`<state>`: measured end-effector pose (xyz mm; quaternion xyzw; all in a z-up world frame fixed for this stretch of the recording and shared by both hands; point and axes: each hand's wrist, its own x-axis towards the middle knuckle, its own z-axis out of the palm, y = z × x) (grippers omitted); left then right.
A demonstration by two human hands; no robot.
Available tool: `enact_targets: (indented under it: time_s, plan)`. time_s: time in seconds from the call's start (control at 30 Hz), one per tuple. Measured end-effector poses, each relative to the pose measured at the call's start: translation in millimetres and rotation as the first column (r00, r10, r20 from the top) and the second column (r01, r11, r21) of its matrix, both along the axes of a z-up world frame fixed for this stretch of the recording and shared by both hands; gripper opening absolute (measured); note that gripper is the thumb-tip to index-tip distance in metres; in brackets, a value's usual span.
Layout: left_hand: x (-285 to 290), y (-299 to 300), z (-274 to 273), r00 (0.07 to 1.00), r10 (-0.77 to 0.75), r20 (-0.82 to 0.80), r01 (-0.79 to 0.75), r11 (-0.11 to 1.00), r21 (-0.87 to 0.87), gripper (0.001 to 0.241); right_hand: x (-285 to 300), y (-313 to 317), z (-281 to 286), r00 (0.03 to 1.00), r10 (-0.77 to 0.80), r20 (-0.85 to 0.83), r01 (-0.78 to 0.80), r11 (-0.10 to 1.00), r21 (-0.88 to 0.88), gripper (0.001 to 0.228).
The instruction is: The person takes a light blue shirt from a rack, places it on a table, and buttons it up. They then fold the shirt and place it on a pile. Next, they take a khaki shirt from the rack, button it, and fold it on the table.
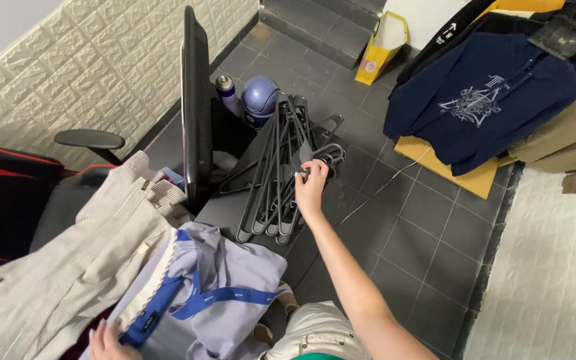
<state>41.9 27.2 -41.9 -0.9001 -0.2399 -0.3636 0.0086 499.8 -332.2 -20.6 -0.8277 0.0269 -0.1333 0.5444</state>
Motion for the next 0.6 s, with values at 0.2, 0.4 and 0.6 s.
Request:
enact_targets:
  time_s: [0.2, 0.4, 0.6]
  plan:
    - [56.3, -16.7, 5.4, 0.915, 0.128, -0.384, -0.17, 0.982, -0.077, 0.082, -22.9, 7.5, 20.1, 0.998, -0.02, 0.063, 0.044, 0.915, -0.401, 0.014]
    - [59.9, -5.1, -14.6, 0.825, 0.211, -0.524, -0.265, 0.964, -0.029, 0.083, -47.0, 14.2, 47.3, 0.981, 0.123, 0.153, -0.044, 0.897, -0.441, 0.012]
    - [67.9, -7.2, 1.3, 0.61, 0.14, -0.78, -0.505, 0.827, -0.247, 0.04, -97.6, 34.3, 61.3, 0.845, 0.511, 0.157, -0.442, 0.833, -0.333, 0.012]
